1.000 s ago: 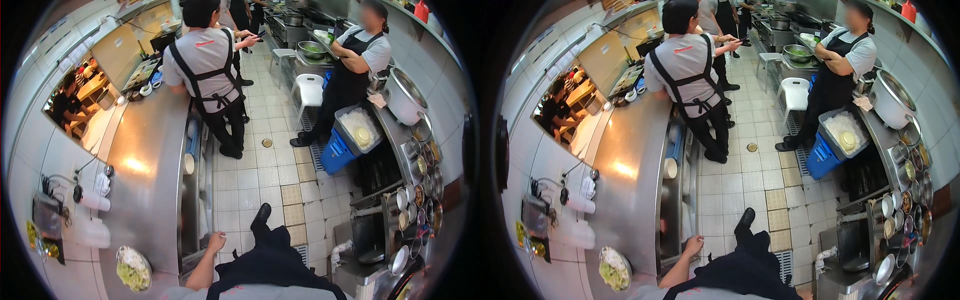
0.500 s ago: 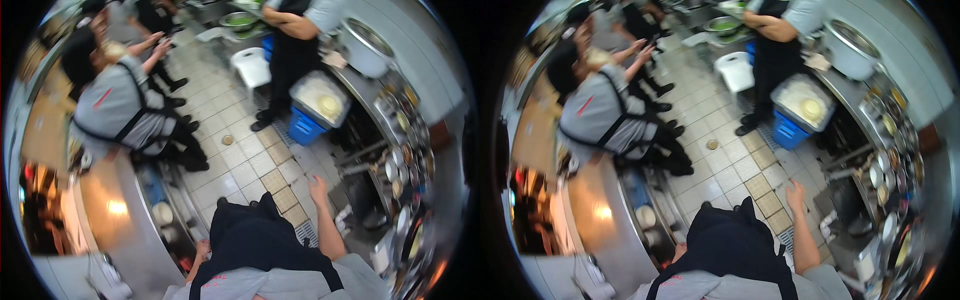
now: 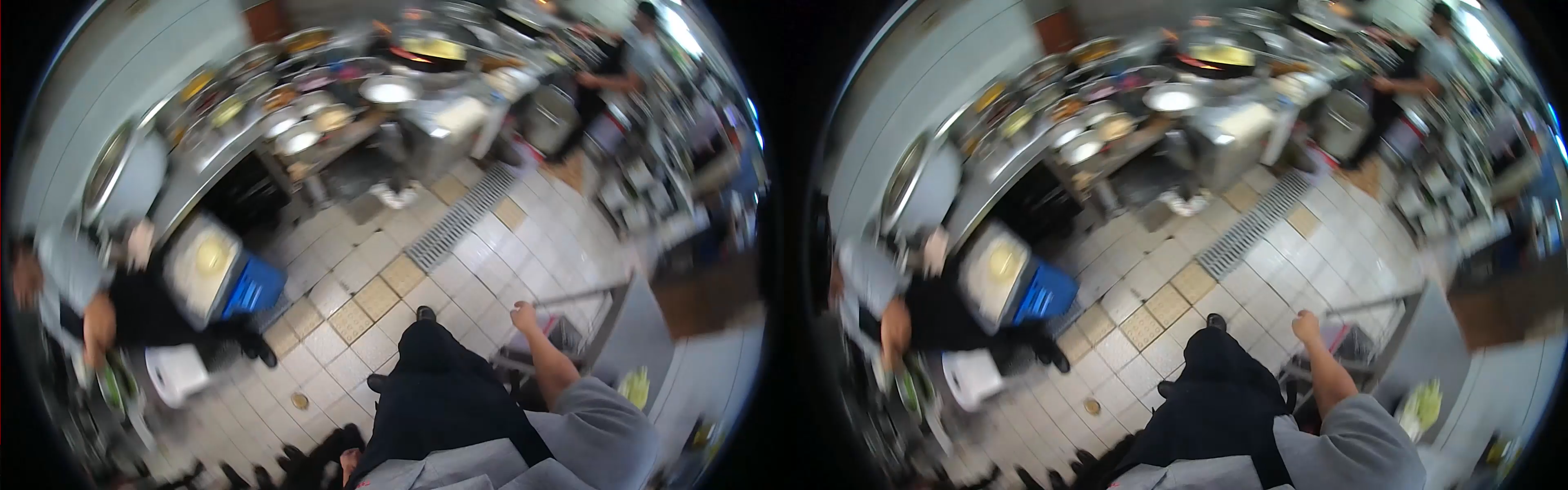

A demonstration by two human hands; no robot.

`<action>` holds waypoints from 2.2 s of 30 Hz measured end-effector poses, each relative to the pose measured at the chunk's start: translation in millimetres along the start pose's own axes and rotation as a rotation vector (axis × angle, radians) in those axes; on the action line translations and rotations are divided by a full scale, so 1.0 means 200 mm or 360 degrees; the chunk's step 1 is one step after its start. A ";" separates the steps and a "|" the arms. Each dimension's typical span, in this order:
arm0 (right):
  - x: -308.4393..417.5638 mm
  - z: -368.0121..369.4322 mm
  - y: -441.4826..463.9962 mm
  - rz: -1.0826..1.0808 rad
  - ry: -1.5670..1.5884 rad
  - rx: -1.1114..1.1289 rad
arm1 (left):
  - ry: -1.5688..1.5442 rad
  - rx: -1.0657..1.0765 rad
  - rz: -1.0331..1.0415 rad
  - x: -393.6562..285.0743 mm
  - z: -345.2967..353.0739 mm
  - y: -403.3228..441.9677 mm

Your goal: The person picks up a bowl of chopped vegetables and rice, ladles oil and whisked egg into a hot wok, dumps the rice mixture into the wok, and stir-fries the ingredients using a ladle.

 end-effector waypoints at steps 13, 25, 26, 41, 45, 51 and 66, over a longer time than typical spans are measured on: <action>-1.18 -1.09 -0.72 0.0927 0.3565 -0.1642 | 0.1445 0.0831 0.1344 -2.61 -0.40 1.35; -1.74 -0.93 -0.65 0.0731 0.4275 -0.2645 | 0.0706 0.0895 0.1371 -4.32 0.80 1.24; -1.79 -0.92 -0.69 0.0620 0.4153 -0.2850 | 0.0778 0.0956 0.1343 -4.29 0.88 1.30; -0.82 -0.94 -0.40 0.1378 0.3741 -0.1590 | 0.0848 0.1832 0.1160 -4.99 1.62 1.36; -0.55 -1.24 0.08 0.1181 0.3493 -0.0911 | 0.0504 0.2278 0.1102 -5.51 2.13 0.76; -0.25 -1.70 1.08 0.0818 0.2866 0.0115 | 0.0133 0.2559 0.1019 -6.28 2.43 0.37; 1.43 -2.14 2.60 -0.0549 0.1261 0.1967 | -0.1231 0.0199 0.1026 -6.40 0.95 0.93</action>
Point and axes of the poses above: each hand's wrist, its own y-axis towards the middle knuckle, its own z-axis out of the palm, x = y × z, the point moved 6 cm from there along y, towards the middle knuckle, and after that the axes turned 13 degrees about z, right-handed, at the moved point
